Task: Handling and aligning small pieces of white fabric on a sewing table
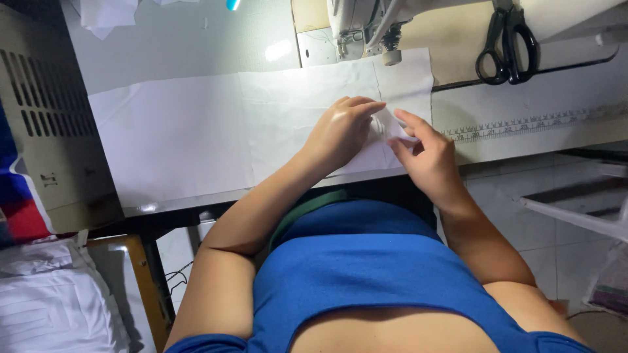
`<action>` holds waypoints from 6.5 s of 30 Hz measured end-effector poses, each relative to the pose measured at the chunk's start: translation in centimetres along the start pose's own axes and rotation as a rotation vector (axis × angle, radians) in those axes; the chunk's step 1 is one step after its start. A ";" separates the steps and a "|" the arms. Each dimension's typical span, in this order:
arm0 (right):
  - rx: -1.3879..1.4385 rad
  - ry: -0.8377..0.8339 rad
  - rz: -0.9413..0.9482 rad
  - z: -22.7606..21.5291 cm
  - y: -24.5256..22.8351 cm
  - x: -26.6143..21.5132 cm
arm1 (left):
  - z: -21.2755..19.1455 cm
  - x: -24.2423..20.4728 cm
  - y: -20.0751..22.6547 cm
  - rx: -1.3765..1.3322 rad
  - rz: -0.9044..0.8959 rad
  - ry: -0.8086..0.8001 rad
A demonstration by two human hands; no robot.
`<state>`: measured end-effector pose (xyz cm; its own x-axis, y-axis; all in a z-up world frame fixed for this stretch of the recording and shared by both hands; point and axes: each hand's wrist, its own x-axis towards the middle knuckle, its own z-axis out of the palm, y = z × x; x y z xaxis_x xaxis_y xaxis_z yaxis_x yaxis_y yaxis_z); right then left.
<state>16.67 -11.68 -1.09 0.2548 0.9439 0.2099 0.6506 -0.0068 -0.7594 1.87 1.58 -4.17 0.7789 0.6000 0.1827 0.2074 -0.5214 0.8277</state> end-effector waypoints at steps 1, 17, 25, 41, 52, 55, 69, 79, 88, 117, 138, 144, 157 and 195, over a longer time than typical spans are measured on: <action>-0.070 0.022 -0.050 0.2 -0.2 0.0 | 0.5 0.1 -0.6 0.107 0.045 0.007; 0.112 -0.098 0.053 0.0 -1.4 -1.0 | 1.5 1.2 0.4 -0.247 -0.108 0.171; 0.067 -0.108 0.064 0.5 -0.8 -0.7 | 2.1 1.9 -1.3 0.144 0.002 0.123; 0.061 -0.225 0.295 0.4 -0.4 -1.4 | 0.1 3.6 -0.7 0.193 0.289 0.089; 0.018 -0.205 0.222 0.5 0.0 -1.5 | -1.6 4.7 -2.1 0.590 0.642 -0.009; 0.018 -0.208 0.261 0.5 0.0 -1.5 | -1.2 4.7 -2.7 0.503 0.548 0.018; 0.008 -0.231 0.214 0.5 -0.2 -1.3 | -1.3 4.8 -2.2 0.611 0.290 0.242; 0.065 -0.280 0.394 0.2 -1.0 -1.1 | 0.1 5.2 -2.9 0.639 0.303 0.319; -0.114 -0.094 -0.031 -1.0 -1.3 -0.2 | -1.7 -0.2 1.0 0.602 0.257 0.215; -0.337 0.124 -0.422 2.4 2.2 8.7 | -7.9 -6.7 -1.0 0.790 -0.254 -0.049; -0.392 0.125 -0.447 1.4 0.4 8.9 | -13.0 -9.5 -3.2 0.721 -0.559 0.115; -0.359 0.034 -0.518 1.4 -0.5 7.8 | -16.5 -14.0 -5.7 0.764 -0.760 0.301; -0.275 0.032 -0.460 1.2 0.1 5.5 | -20.7 -16.5 -7.2 0.769 -0.752 0.272; -0.324 0.191 -0.417 1.3 4.2 4.7 | -28.1 5.8 -12.6 0.790 0.036 0.506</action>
<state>19.64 -6.85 -4.13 0.0340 0.8120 0.5827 0.9030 0.2249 -0.3661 -12.86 28.64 1.35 0.4810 0.6715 0.5638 0.6746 -0.6941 0.2513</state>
